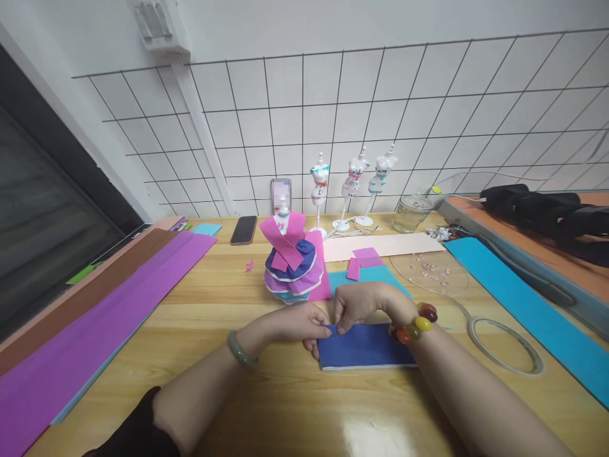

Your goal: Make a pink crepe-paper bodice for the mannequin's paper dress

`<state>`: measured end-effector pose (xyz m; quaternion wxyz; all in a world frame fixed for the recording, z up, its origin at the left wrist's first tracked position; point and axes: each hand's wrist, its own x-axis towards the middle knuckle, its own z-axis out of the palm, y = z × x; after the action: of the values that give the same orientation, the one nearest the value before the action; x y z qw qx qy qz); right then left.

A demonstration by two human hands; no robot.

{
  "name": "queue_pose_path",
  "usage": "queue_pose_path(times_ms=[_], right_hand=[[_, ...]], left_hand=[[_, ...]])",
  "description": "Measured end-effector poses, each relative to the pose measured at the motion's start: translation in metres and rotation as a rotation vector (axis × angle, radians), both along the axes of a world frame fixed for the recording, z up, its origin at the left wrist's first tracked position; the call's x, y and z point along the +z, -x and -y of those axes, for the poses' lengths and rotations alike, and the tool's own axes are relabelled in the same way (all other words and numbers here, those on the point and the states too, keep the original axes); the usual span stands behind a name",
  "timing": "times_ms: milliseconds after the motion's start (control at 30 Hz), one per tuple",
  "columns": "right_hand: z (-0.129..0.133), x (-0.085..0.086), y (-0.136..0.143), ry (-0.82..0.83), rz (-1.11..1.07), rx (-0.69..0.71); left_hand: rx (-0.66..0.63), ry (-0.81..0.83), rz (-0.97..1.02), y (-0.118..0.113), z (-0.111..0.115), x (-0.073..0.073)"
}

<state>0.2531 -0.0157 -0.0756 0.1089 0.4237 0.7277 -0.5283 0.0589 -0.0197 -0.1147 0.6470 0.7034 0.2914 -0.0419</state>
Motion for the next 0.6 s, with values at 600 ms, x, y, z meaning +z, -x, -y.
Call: queue_pose_path(times_ms=[600], right_hand=[[0.0008, -0.0001, 0.0026, -0.037, -0.015, 0.039]], left_hand=[[0.012, 0.004, -0.013, -0.0011, 0.0029, 0.0064]])
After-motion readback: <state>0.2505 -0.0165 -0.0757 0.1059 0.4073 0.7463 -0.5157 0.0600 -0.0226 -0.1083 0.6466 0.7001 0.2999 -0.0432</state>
